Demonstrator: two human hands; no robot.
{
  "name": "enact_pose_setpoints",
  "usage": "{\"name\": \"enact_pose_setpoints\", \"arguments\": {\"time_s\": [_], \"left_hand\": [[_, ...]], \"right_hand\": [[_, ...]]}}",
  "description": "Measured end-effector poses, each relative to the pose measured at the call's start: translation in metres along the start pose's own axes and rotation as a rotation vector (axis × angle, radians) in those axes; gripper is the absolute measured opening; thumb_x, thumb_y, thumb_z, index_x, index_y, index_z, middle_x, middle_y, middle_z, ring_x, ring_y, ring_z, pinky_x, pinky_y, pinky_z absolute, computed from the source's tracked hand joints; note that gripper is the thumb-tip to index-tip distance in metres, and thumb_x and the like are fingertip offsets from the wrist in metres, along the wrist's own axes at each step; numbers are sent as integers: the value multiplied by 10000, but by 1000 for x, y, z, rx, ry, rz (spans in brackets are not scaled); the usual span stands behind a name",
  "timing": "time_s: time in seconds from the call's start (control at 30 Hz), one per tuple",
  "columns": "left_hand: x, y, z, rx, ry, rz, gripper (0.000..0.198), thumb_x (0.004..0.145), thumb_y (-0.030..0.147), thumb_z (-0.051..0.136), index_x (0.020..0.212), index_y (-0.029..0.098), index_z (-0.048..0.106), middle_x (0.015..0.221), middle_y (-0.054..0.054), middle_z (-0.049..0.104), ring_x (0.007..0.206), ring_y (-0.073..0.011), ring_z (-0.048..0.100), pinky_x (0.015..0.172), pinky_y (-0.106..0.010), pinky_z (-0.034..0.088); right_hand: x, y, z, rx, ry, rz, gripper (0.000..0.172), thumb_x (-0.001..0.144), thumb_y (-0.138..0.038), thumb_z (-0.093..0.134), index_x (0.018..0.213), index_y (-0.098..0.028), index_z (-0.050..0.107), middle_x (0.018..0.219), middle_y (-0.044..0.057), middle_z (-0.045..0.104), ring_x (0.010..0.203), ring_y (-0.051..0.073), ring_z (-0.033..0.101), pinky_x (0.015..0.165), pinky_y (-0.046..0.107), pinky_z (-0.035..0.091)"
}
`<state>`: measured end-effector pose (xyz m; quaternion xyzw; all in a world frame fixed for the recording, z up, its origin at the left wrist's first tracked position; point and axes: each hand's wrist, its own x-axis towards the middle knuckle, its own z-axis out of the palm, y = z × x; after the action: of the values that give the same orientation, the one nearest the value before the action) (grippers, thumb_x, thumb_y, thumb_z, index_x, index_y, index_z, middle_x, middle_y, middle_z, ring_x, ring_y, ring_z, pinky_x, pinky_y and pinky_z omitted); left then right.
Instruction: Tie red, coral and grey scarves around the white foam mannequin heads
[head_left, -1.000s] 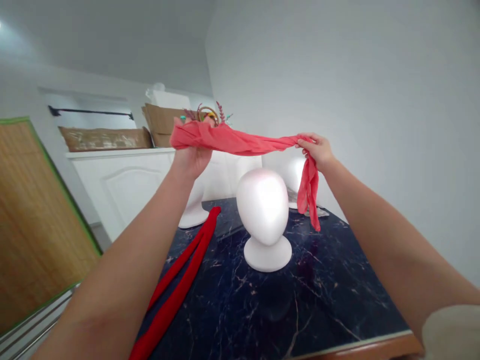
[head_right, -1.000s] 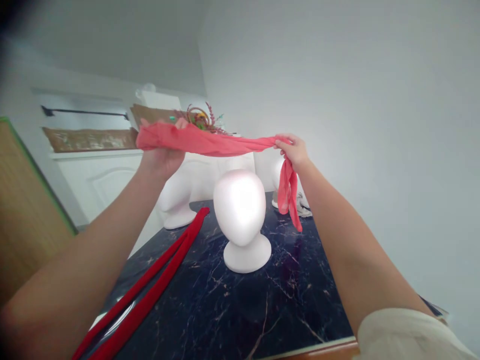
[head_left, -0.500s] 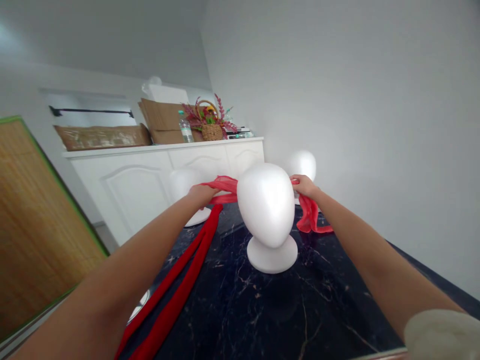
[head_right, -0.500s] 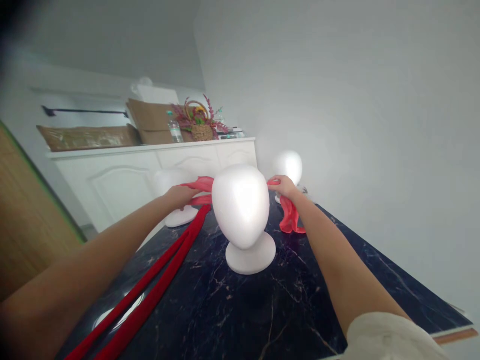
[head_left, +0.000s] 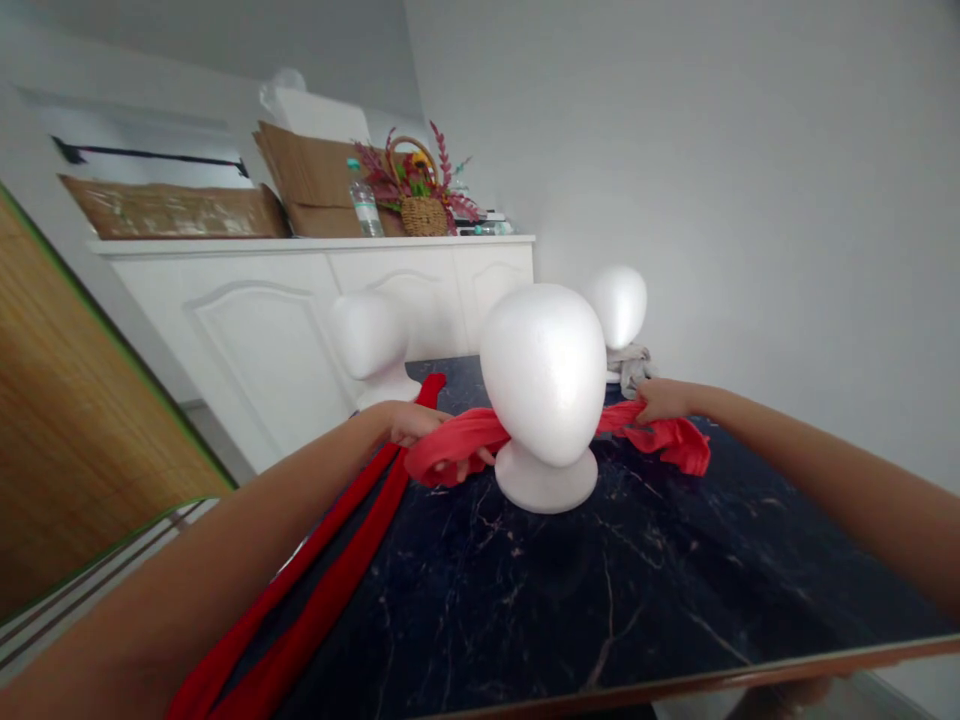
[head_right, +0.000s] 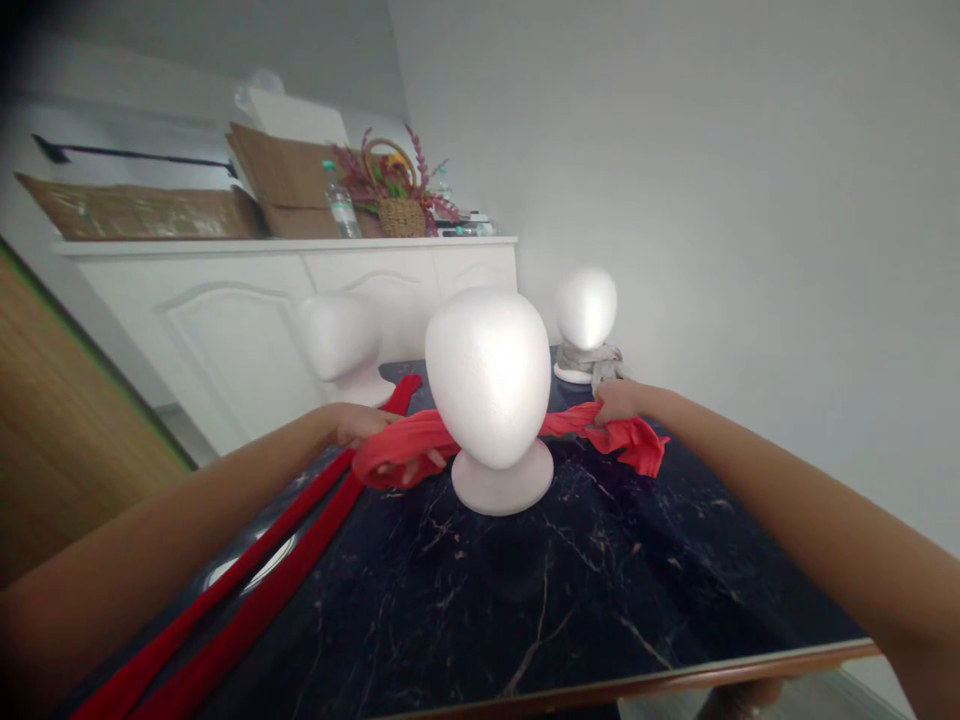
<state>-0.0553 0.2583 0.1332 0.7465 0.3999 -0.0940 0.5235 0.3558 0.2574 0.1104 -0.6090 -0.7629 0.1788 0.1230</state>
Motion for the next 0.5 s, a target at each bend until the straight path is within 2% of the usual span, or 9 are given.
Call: {"name": "enact_pose_setpoints", "arguments": {"time_s": [0.07, 0.13, 0.27, 0.37, 0.43, 0.5], "left_hand": [[6, -5, 16, -136, -34, 84, 507, 685, 512, 792, 1109, 240, 728, 1031, -78, 762, 884, -233, 706, 702, -287, 568], [14, -11, 32, -273, -11, 181, 530, 685, 524, 805, 1109, 215, 727, 1072, -91, 755, 940, -225, 704, 744, -274, 565], [30, -16, 62, -443, 112, 324, 474, 781, 456, 762, 1147, 160, 706, 1140, -137, 730, 1050, -230, 687, 850, -293, 550], [39, -13, 83, -502, 171, 360, 447, 765, 392, 778, 1100, 103, 713, 1103, -183, 730, 1038, -274, 695, 881, -361, 555], [44, -8, 95, -501, 218, 359, 450, 718, 378, 802, 1052, 88, 716, 1063, -191, 735, 1007, -299, 702, 889, -404, 558], [47, -3, 104, -488, 283, 370, 443, 705, 362, 799, 1047, 96, 710, 1029, -179, 740, 985, -311, 702, 874, -429, 564]], "right_hand": [[-15, -11, 3, -43, -66, 14, 383, 594, -278, 785, 371, -191, 486, 430, 11, 443, 507, 149, 471, 511, 291, 349], [-33, -27, 7, 48, -157, 62, 321, 665, -366, 767, 480, -175, 587, 495, 9, 503, 499, 128, 466, 488, 269, 348], [-67, -62, 31, 626, -311, 234, 321, 745, -405, 776, 629, -161, 603, 492, -40, 491, 441, 68, 430, 419, 182, 361], [-83, -84, 60, 1049, -292, 303, 229, 817, -272, 747, 687, -141, 611, 539, -32, 567, 442, 46, 494, 443, 126, 442], [-88, -97, 79, 1271, -239, 359, 109, 867, -161, 680, 773, -123, 643, 652, 10, 665, 515, 61, 600, 525, 121, 526], [-90, -110, 95, 1418, -180, 388, 96, 911, -85, 590, 848, -100, 661, 744, 57, 716, 608, 92, 677, 617, 148, 586]]}}
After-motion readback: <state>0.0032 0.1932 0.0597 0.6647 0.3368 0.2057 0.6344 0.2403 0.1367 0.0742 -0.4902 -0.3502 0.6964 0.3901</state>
